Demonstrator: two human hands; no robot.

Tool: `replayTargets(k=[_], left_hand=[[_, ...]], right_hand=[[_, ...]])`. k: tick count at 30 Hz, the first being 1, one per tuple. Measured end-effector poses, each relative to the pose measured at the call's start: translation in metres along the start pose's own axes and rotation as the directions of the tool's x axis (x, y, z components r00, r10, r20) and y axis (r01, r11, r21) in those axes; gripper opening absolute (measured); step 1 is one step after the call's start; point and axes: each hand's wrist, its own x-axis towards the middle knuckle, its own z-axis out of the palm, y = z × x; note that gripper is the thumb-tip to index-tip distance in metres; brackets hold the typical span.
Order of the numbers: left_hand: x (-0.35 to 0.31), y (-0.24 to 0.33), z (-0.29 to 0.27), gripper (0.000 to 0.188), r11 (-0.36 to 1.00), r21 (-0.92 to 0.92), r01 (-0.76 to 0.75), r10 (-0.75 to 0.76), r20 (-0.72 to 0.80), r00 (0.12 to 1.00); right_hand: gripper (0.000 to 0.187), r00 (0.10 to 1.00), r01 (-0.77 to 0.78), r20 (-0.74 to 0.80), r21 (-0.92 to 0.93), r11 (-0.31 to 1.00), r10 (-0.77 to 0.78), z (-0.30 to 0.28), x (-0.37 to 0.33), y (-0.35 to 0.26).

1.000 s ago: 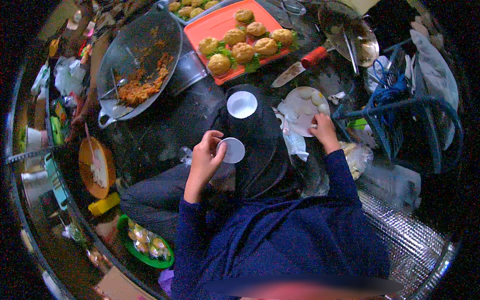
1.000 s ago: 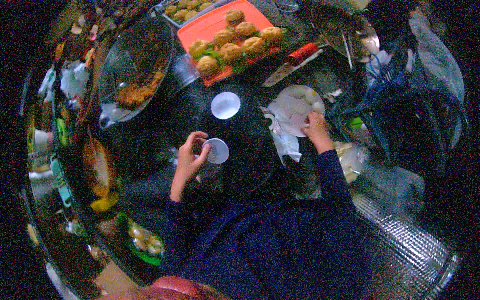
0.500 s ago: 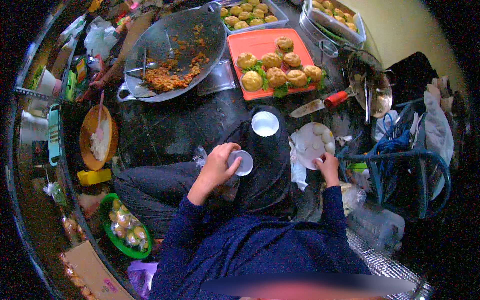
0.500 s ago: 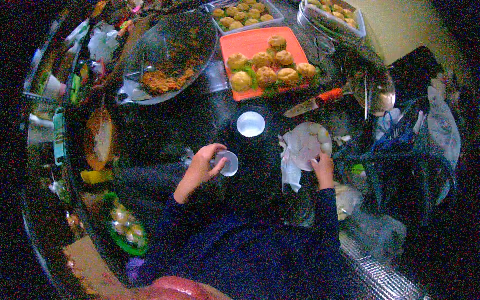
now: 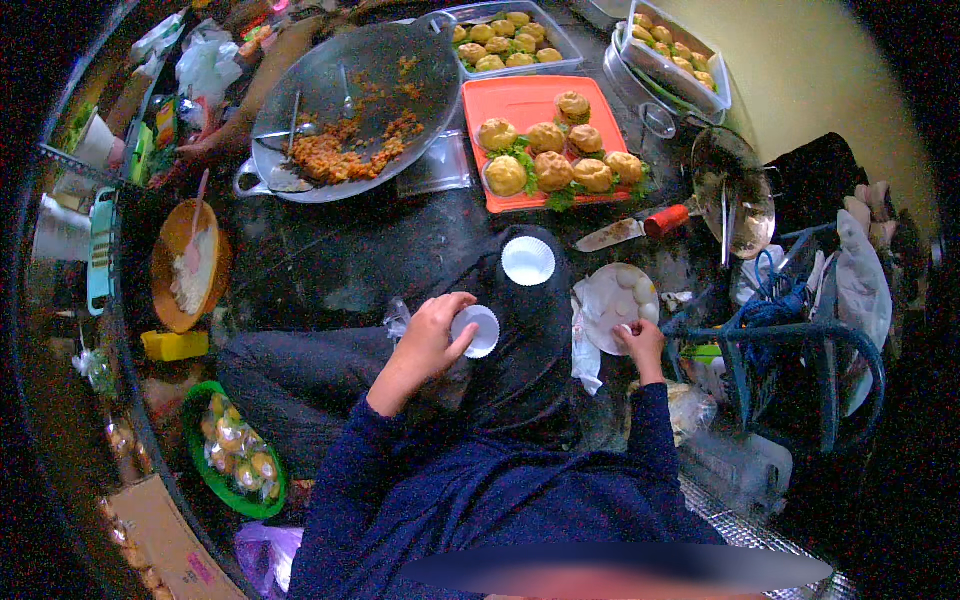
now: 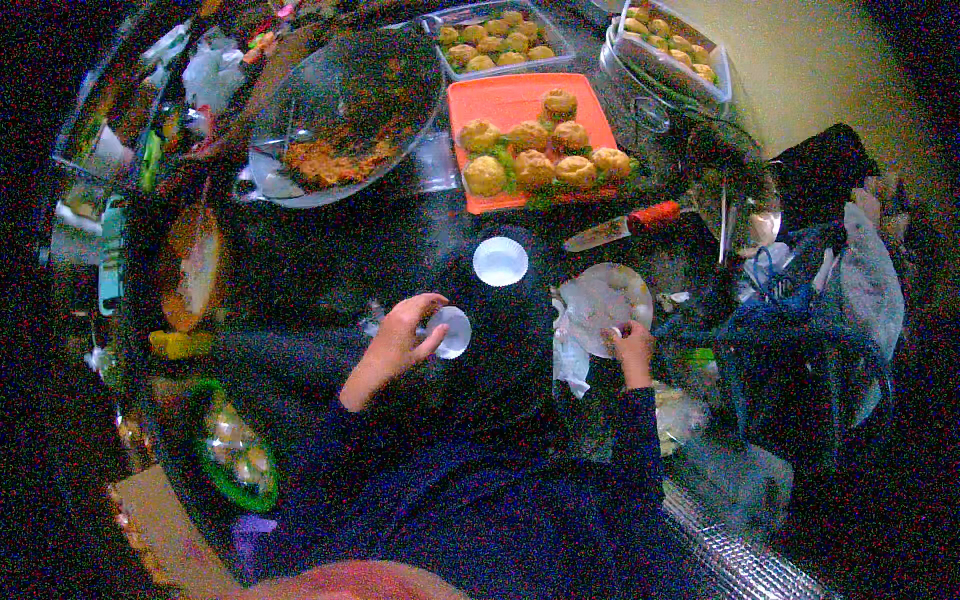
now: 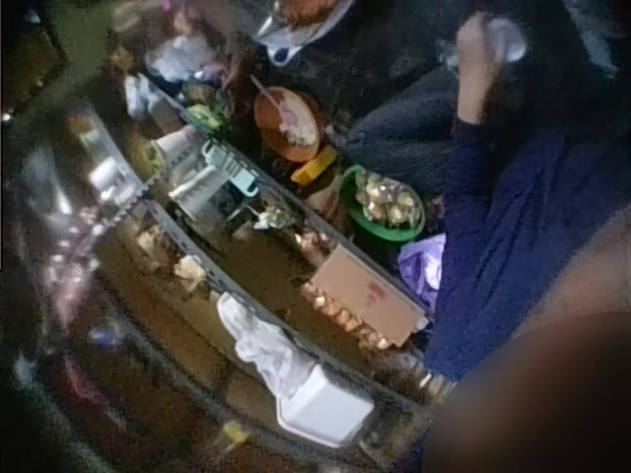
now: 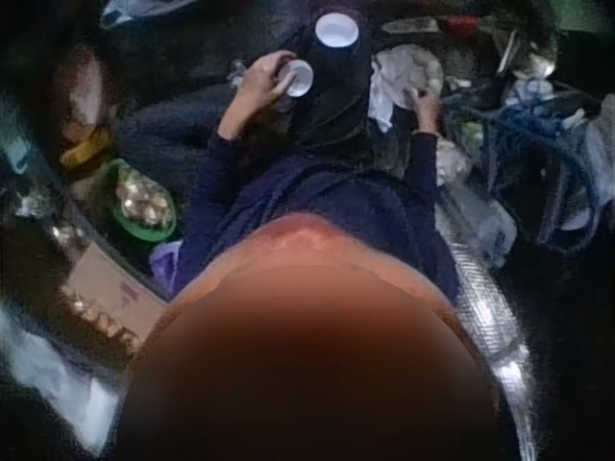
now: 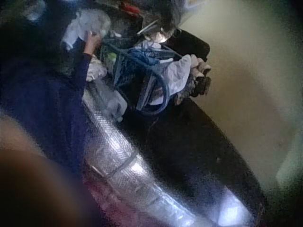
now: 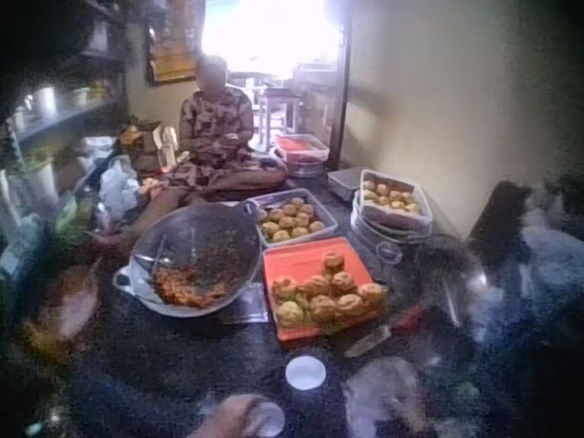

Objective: The person assembles small buns by placing lettuce and a white slice inside each bun, then places them into a plastic container. The person handles buns, lettuce, and white slices by hand and arranges the finished buns in a container.

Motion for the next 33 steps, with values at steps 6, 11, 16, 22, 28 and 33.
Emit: replayTargets(k=[6,11,16,22,28,33], left_hand=[[-0.001,0.003,-0.002,0.035,0.999,0.04,-0.022,0.022,0.002,1.0],[0.001,0.004,-0.005,0.035,0.999,0.047,0.0,-0.002,0.044,0.999],[0.002,0.003,-0.005,0.036,0.997,0.064,-0.035,0.034,0.014,0.999],[0.006,0.001,-0.007,0.036,0.999,0.009,0.031,-0.031,0.057,0.998],[0.012,0.007,-0.015,0.036,0.998,0.066,0.009,-0.014,0.063,0.998],[0.021,0.01,-0.025,0.033,0.996,0.083,0.033,-0.038,0.065,0.997]], right_hand=[[0.041,0.998,0.027,-0.056,-0.009,1.0,-0.027,0.003,-0.003,-0.005],[0.041,1.0,0.008,-0.025,0.058,0.998,-0.007,0.0,-0.006,-0.01],[0.043,0.995,-0.09,0.06,0.229,0.969,0.078,-0.001,-0.002,-0.012],[0.044,0.999,0.013,-0.051,0.119,0.993,-0.007,0.008,0.0,-0.006],[0.039,0.995,0.085,-0.034,-0.191,0.978,-0.093,0.002,-0.004,-0.017],[0.036,0.998,0.066,0.034,-0.328,0.942,-0.058,-0.043,-0.02,-0.086]])
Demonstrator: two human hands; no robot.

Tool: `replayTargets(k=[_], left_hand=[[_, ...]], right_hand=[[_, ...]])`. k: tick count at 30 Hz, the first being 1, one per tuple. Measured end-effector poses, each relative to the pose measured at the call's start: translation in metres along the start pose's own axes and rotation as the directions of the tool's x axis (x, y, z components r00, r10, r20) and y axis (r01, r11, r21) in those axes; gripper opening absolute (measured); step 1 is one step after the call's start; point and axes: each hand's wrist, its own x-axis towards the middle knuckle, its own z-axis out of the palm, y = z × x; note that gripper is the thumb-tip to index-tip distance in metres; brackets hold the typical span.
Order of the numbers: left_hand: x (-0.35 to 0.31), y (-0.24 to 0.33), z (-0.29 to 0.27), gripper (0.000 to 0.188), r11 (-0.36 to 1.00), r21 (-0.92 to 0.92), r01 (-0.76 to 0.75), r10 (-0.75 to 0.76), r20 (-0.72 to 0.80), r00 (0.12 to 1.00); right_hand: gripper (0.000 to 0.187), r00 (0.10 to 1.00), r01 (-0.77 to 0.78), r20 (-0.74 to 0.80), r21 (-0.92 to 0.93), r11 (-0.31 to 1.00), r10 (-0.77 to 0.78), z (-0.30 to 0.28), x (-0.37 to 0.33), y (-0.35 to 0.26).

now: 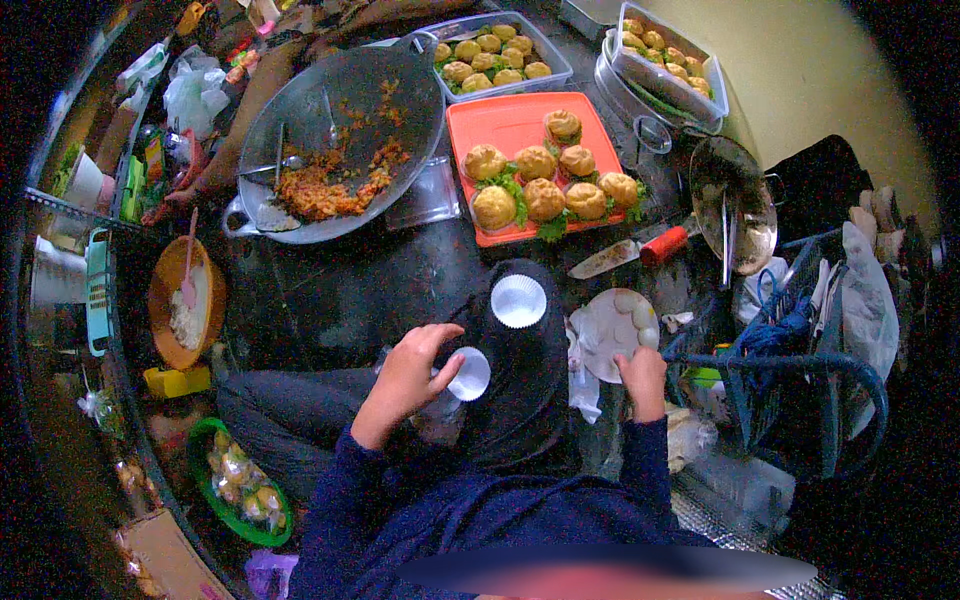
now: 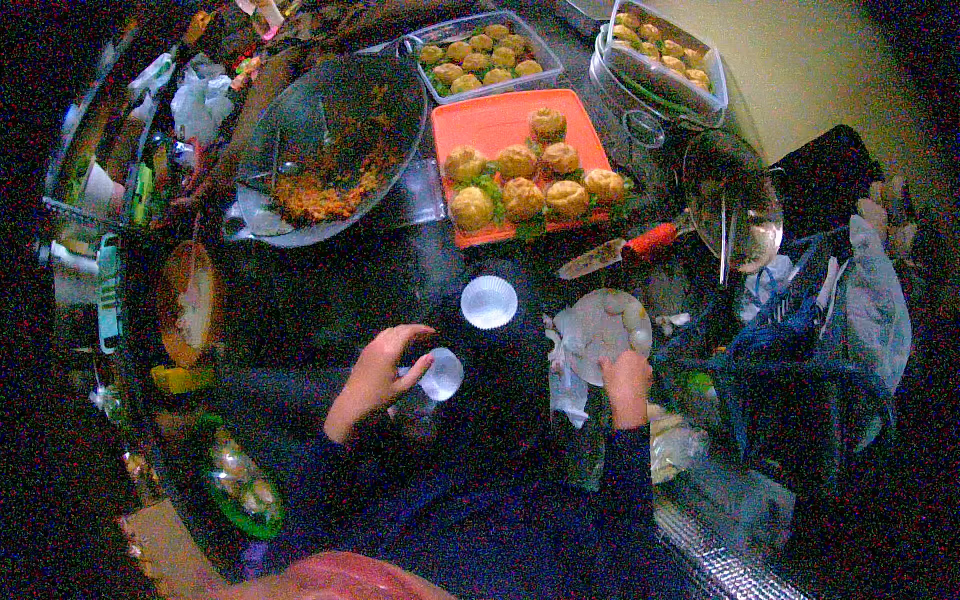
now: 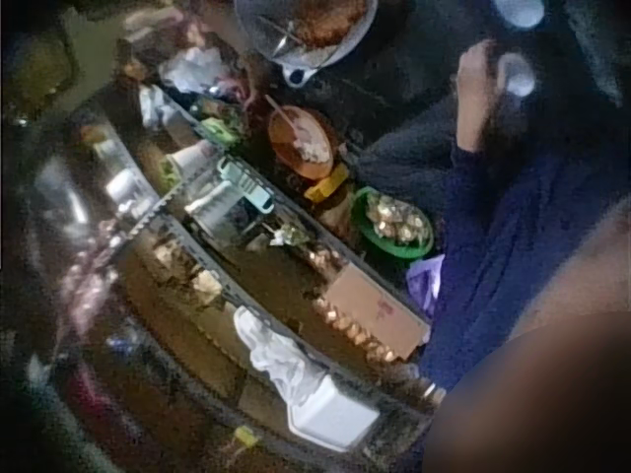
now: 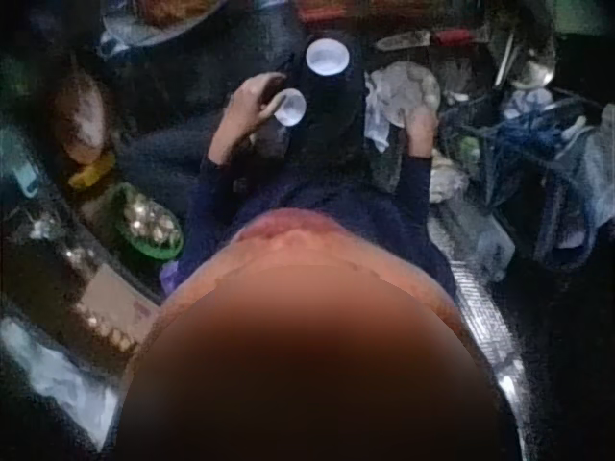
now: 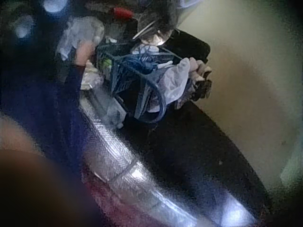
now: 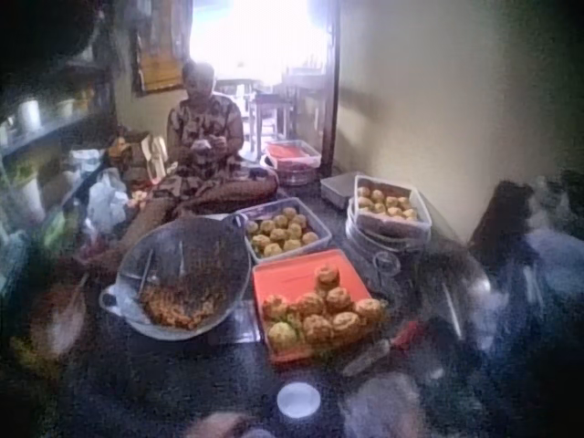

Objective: The person assembles small buns by placing lettuce and a white slice inside each bun, then places them into a plastic container. The person handles buns, lettuce, and white slices by hand and arranges the finished buns in a container.

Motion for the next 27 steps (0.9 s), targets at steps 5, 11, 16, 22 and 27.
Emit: replayTargets(k=[5,11,16,22,27], left_hand=[[0.01,-0.005,-0.019,0.032,0.999,0.002,0.035,-0.035,0.005,0.999],[0.021,-0.026,-0.041,0.029,0.994,0.023,0.106,-0.105,-0.054,0.993],[0.027,-0.063,-0.05,0.028,0.966,-0.035,0.257,-0.26,-0.102,0.96],[0.027,-0.096,-0.047,0.027,0.926,-0.083,0.369,-0.377,-0.11,0.92],[0.027,-0.103,-0.042,0.026,0.925,-0.083,0.37,-0.377,-0.082,0.923]], right_hand=[[0.021,0.904,0.413,-0.377,0.655,0.633,-0.2,-0.089,0.07,-0.097],[0.036,0.936,-0.058,-0.005,0.984,-0.167,-0.353,-0.112,0.336,-0.232],[0.033,0.976,-0.066,0.119,0.961,0.27,-0.182,-0.034,0.478,-0.272],[0.024,0.939,-0.006,0.073,0.981,0.196,-0.335,0.03,0.541,-0.284],[0.028,0.943,-0.08,0.072,0.997,-0.013,-0.325,0.023,0.542,-0.283]])
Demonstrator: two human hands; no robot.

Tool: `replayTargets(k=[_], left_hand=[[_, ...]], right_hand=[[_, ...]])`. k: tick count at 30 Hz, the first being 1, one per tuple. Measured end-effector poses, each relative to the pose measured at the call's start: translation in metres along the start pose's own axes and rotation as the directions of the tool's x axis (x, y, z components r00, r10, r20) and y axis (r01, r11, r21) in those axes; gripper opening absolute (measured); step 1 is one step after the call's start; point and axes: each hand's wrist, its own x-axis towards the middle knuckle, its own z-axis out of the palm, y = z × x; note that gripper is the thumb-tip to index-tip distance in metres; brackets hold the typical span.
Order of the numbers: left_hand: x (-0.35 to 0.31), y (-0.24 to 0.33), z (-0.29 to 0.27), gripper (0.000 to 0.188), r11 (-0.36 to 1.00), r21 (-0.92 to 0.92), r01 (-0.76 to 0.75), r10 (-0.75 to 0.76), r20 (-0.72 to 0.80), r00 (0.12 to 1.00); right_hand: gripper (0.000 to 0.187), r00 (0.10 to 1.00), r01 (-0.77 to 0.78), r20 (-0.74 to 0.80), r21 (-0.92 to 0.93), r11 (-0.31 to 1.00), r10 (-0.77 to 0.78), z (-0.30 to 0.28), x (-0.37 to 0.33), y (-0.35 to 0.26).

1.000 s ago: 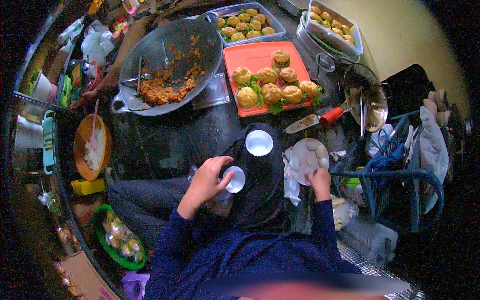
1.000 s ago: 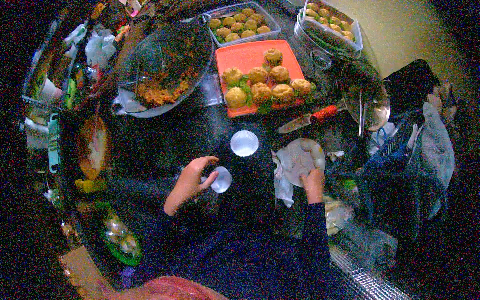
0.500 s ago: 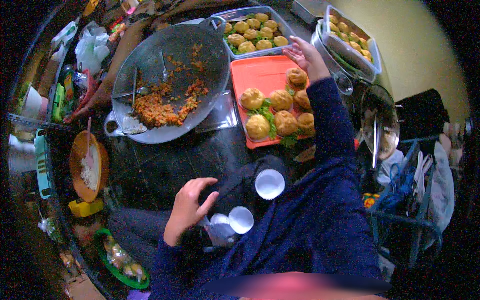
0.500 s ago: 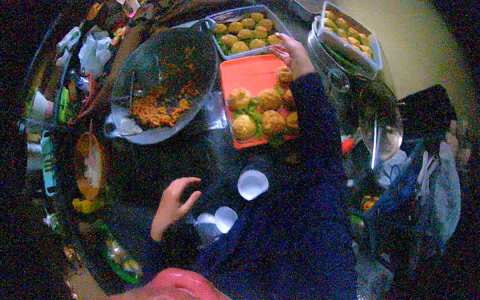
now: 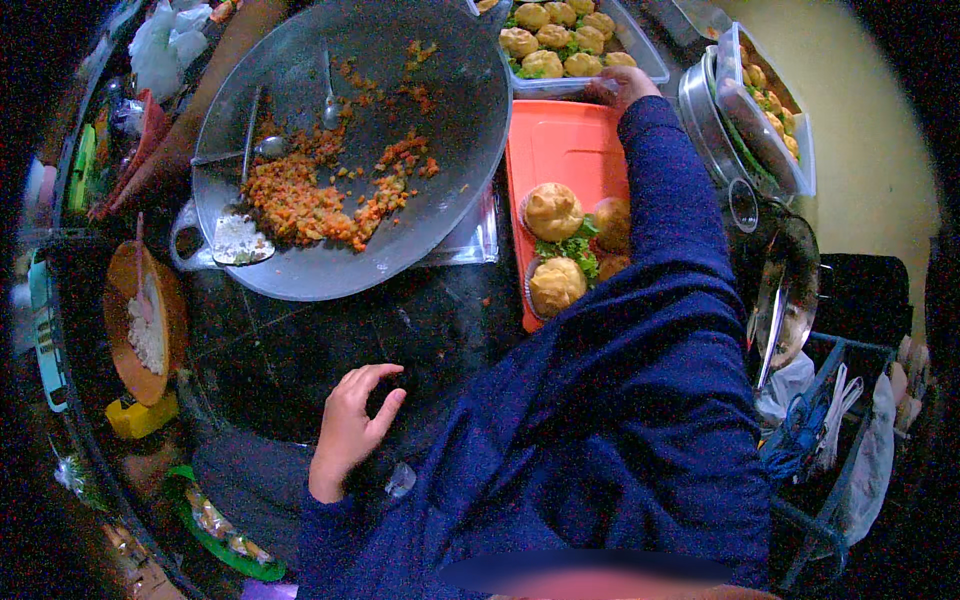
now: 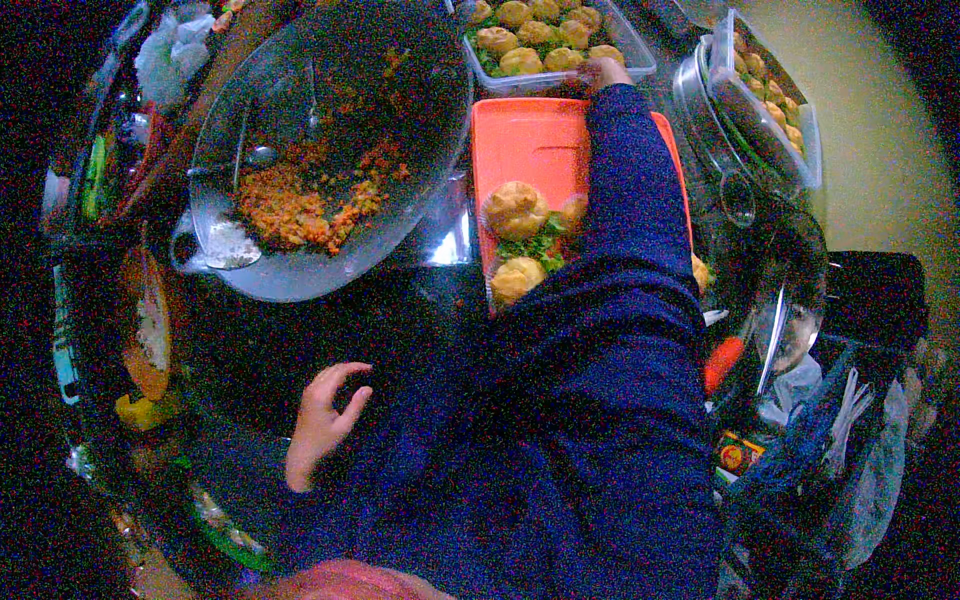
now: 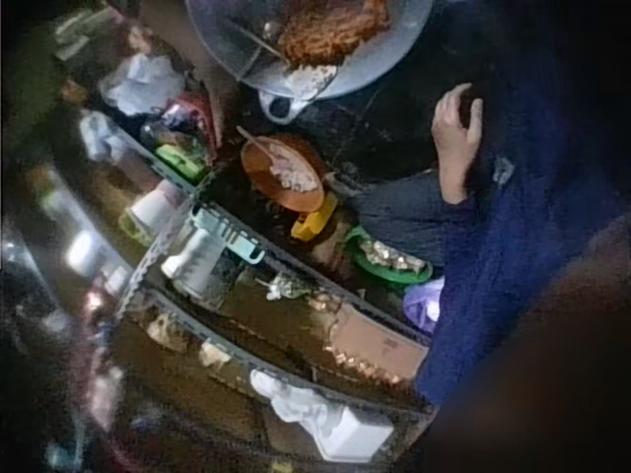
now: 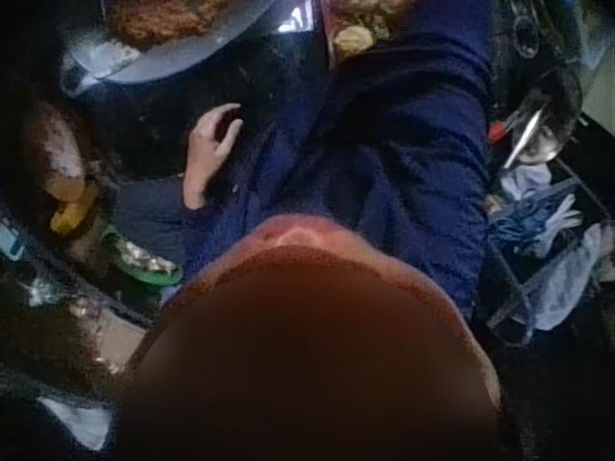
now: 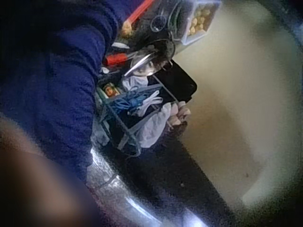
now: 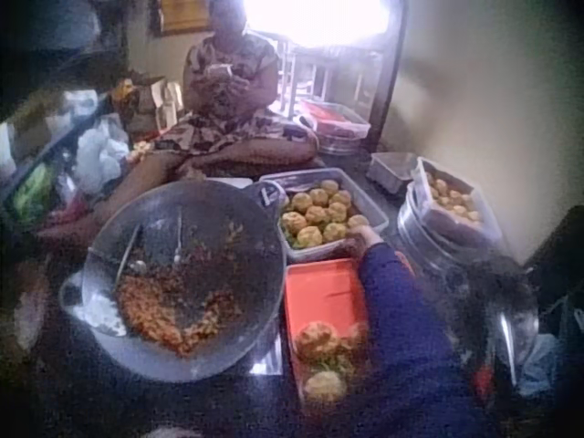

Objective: The person assembles small buns by placing lettuce and a white slice inside each bun, then places them into a plastic container. The person handles buns, lettuce, and white slices by hand and arranges the finished buns in a container.

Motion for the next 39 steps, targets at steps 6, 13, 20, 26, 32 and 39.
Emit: replayTargets(k=[6,13,20,26,32,39], left_hand=[[0.0,-0.005,-0.001,0.026,1.0,-0.011,0.029,-0.028,0.007,1.0],[-0.003,-0.009,0.002,0.025,0.999,-0.034,0.014,-0.014,0.0,1.0],[-0.009,-0.01,0.004,0.025,0.996,-0.043,-0.073,0.073,-0.009,0.997],[-0.018,-0.016,0.005,0.024,0.993,-0.057,-0.102,0.1,-0.025,0.995],[-0.039,-0.013,-0.013,0.025,0.982,0.007,-0.187,0.187,-0.135,0.973],[-0.145,-0.002,-0.064,0.028,0.984,-0.093,-0.149,0.106,-0.361,0.926]], right_hand=[[0.024,0.989,-0.097,-0.077,0.284,0.954,0.124,0.007,-0.007,-0.014],[0.028,0.988,-0.144,-0.009,0.275,0.95,0.153,0.007,0.0,-0.03],[0.031,0.976,-0.06,-0.203,0.093,0.994,0.078,0.009,-0.032,-0.054],[0.04,0.989,-0.028,-0.144,0.064,0.998,0.037,-0.043,-0.009,-0.083],[0.038,0.847,0.47,0.139,-0.646,0.601,-0.513,-0.06,-0.06,-0.155],[0.028,0.847,0.512,0.25,-0.621,0.593,-0.469,-0.004,-0.239,-0.207]])
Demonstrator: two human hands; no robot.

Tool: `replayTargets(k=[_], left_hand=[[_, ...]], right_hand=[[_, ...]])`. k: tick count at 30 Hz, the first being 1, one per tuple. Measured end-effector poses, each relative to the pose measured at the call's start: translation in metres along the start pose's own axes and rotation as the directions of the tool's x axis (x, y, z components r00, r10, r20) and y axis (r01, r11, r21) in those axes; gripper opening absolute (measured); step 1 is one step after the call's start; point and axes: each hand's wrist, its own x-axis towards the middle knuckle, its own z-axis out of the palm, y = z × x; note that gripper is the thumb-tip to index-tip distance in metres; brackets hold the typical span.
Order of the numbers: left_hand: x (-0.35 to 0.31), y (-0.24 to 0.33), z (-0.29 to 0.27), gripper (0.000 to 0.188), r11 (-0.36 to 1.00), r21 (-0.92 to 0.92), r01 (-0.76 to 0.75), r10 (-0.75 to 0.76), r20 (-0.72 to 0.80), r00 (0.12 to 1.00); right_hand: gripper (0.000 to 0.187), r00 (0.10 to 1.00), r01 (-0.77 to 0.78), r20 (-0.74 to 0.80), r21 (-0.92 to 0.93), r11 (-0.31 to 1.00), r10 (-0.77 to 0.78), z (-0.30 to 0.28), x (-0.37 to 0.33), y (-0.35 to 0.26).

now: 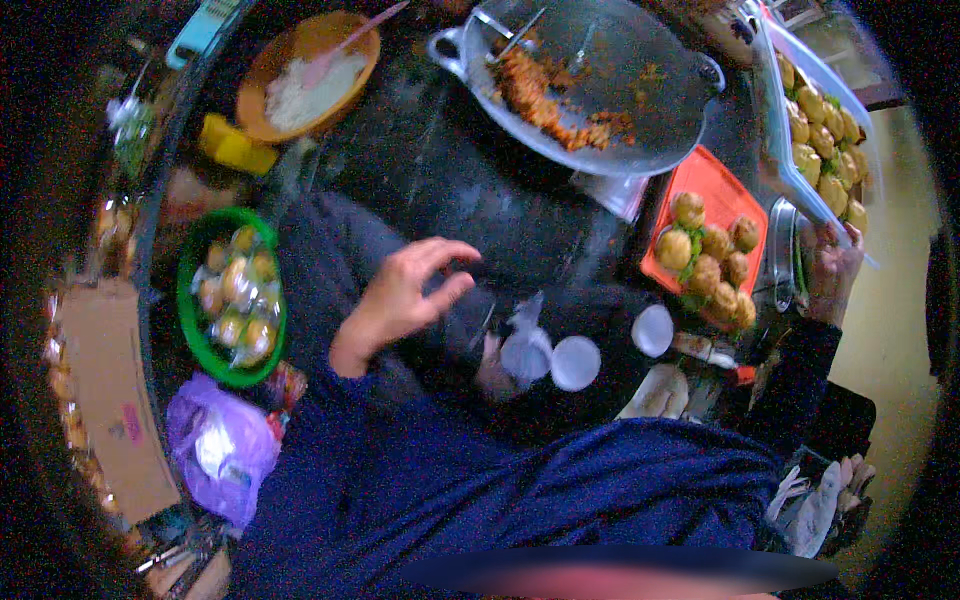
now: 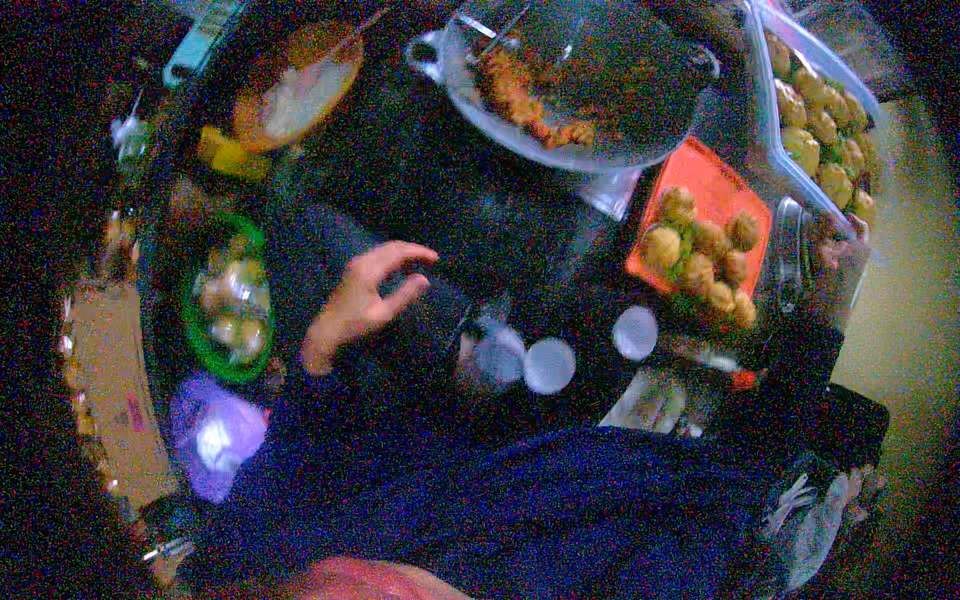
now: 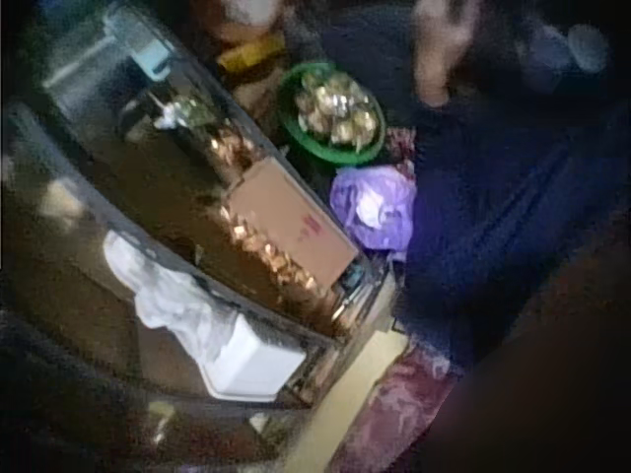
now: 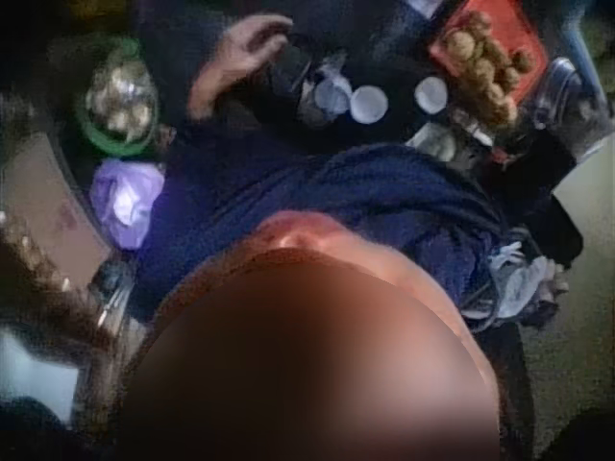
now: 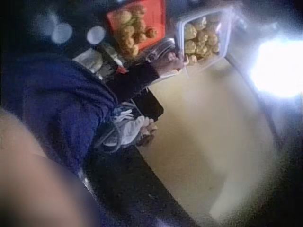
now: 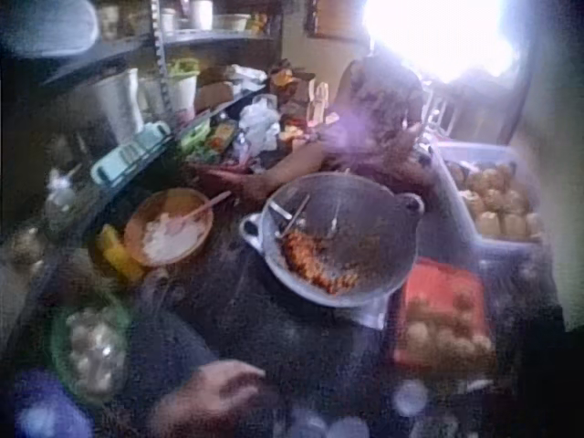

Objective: The person assembles small buns by placing lettuce and a white slice inside each bun, then places them into a plastic container. The person handles buns, lettuce, and white slices by hand and arranges the finished buns in a container.

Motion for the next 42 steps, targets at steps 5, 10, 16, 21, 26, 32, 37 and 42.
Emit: replayTargets(k=[5,10,16,21,26,32,37,42], left_hand=[[-0.071,0.005,-0.067,0.042,0.978,-0.1,0.181,-0.202,-0.269,0.942],[-0.122,-0.007,-0.112,0.083,0.949,-0.281,0.14,-0.278,-0.544,0.791],[-0.192,-0.008,-0.155,0.068,0.934,-0.06,0.352,-0.289,-0.704,0.649],[-0.239,-0.022,-0.166,0.044,0.882,-0.076,0.465,-0.435,-0.508,0.744],[-0.239,-0.024,-0.154,0.038,0.814,-0.072,0.577,-0.542,-0.453,0.708],[-0.224,-0.014,-0.155,0.045,0.791,0.212,0.574,-0.404,-0.524,0.75],[-0.213,-0.021,-0.151,0.047,0.745,0.34,0.574,-0.331,-0.559,0.76],[-0.185,0.007,-0.144,0.044,0.639,0.687,0.346,0.027,-0.469,0.883]], right_hand=[[0.03,0.78,-0.624,0.542,0.709,0.327,0.312,0.032,-0.109,-0.101],[0.028,0.638,-0.766,0.74,0.639,0.076,0.213,0.142,-0.267,-0.182],[0.017,0.343,-0.937,0.879,0.345,0.055,0.332,0.233,-0.379,-0.23],[0.042,0.304,-0.926,0.93,0.238,0.294,0.205,0.257,-0.388,-0.218],[0.058,0.37,-0.798,0.925,0.363,0.482,-0.084,0.276,-0.378,-0.207],[0.064,0.462,-0.449,0.885,0.294,0.844,-0.063,0.326,-0.371,-0.21],[0.087,0.57,-0.347,0.82,0.301,0.888,-0.055,0.32,-0.379,-0.216],[0.067,0.715,-0.19,0.698,0.219,0.957,-0.018,0.266,-0.391,-0.226]])
